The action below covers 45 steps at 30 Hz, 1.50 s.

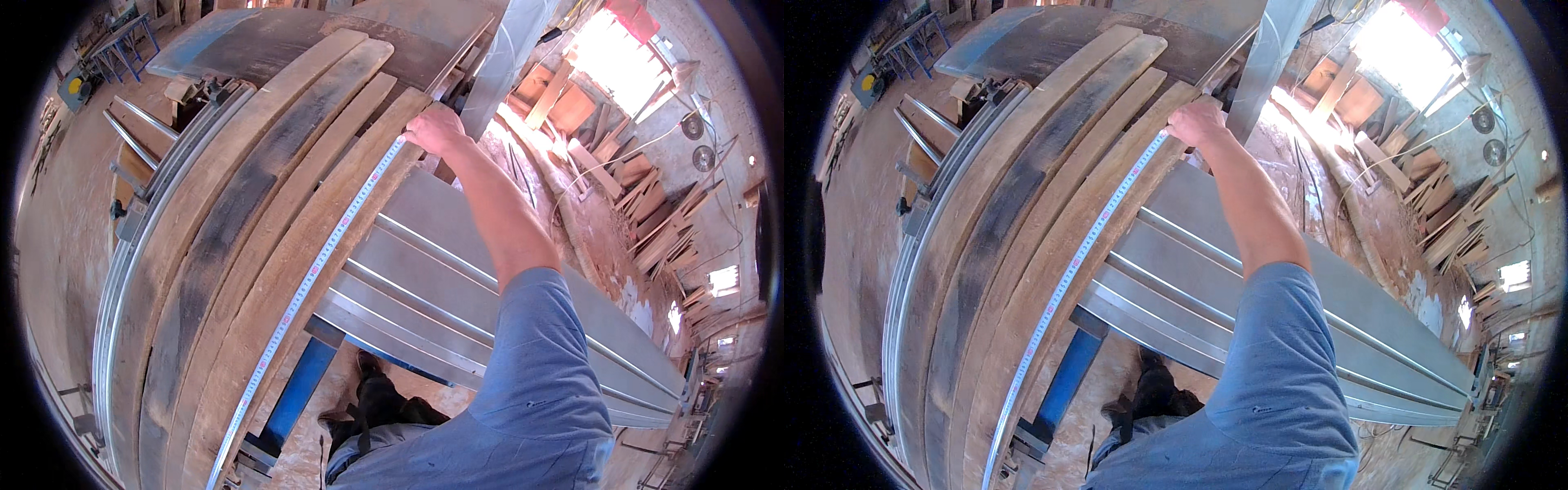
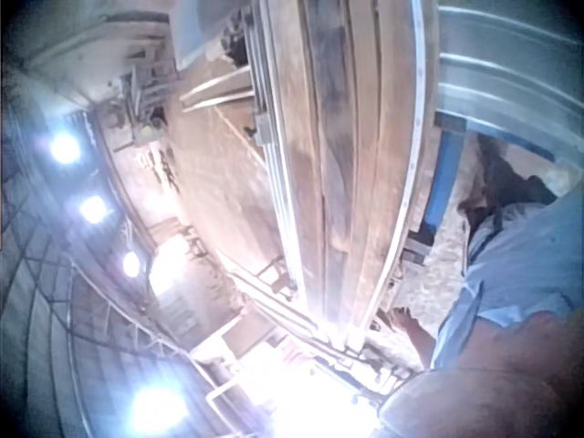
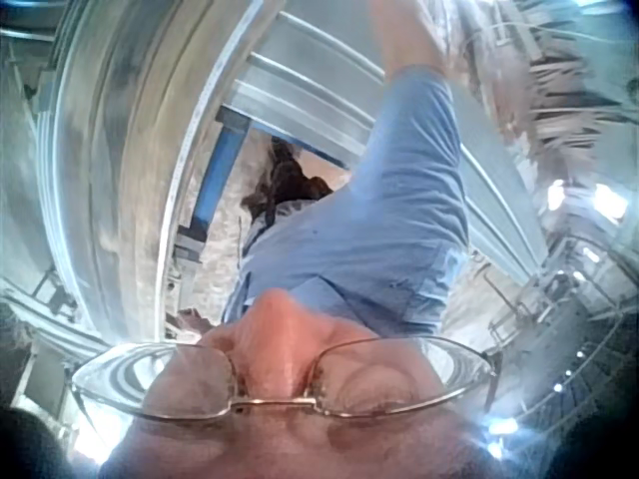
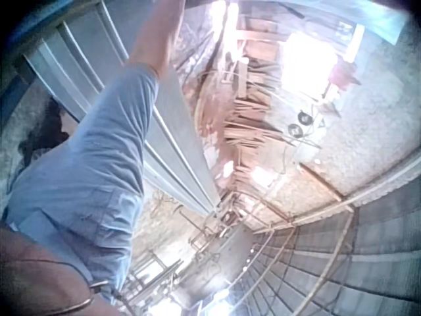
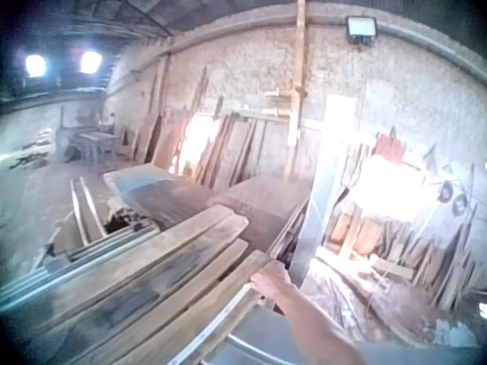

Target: The person uses a tape measure to measure several wooden planks in a workshop. They pick up and inspect multiple planks, then place them on a table saw and measure them again.

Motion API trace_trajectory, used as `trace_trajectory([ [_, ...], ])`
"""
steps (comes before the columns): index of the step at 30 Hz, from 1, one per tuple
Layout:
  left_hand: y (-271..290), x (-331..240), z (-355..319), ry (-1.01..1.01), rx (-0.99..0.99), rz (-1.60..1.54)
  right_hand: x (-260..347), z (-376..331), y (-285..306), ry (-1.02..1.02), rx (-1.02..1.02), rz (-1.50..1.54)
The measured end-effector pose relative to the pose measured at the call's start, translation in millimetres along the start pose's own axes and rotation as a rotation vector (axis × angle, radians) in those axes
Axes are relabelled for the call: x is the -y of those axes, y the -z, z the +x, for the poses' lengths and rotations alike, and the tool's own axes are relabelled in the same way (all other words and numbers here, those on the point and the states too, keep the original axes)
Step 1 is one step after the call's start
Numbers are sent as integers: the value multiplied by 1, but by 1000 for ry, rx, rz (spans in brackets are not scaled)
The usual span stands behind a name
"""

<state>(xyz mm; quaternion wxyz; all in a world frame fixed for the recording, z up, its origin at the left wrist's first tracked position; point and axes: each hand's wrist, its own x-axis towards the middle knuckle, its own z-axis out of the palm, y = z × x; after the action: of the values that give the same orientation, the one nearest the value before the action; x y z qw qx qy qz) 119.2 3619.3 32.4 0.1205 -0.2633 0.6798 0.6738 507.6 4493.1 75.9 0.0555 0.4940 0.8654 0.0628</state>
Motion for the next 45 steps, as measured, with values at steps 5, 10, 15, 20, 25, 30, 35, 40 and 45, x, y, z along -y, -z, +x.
trace_trajectory([
  [5, 6, -11, 17, 30, -12, -11, 2, 7, -5, -5, 55, -13],
  [10, -4, -5, 51, 183, -39, -188, 5, 12, -8, 11, 84, -14],
  [15, -26, -8, 58, 229, 82, -235, -4, 18, -23, 15, 61, -9],
  [20, -24, -3, 82, 182, 73, -233, 3, 20, -15, -2, 100, 13],
  [25, -24, -10, 85, 350, 283, -306, -1, 17, -21, 11, 68, 26],
  [30, -35, -10, 64, 302, 139, -247, 8, 19, -22, 24, 71, -20],
  [35, -49, -9, 51, 243, 130, -231, 10, 14, -25, -59, 66, -13],
  [40, -23, 7, 74, 241, 86, -182, 31, -7, -6, 134, 15, -61],
  [45, 29, 33, 77, 189, 22, -264, 176, -80, 27, 695, -96, 335],
])
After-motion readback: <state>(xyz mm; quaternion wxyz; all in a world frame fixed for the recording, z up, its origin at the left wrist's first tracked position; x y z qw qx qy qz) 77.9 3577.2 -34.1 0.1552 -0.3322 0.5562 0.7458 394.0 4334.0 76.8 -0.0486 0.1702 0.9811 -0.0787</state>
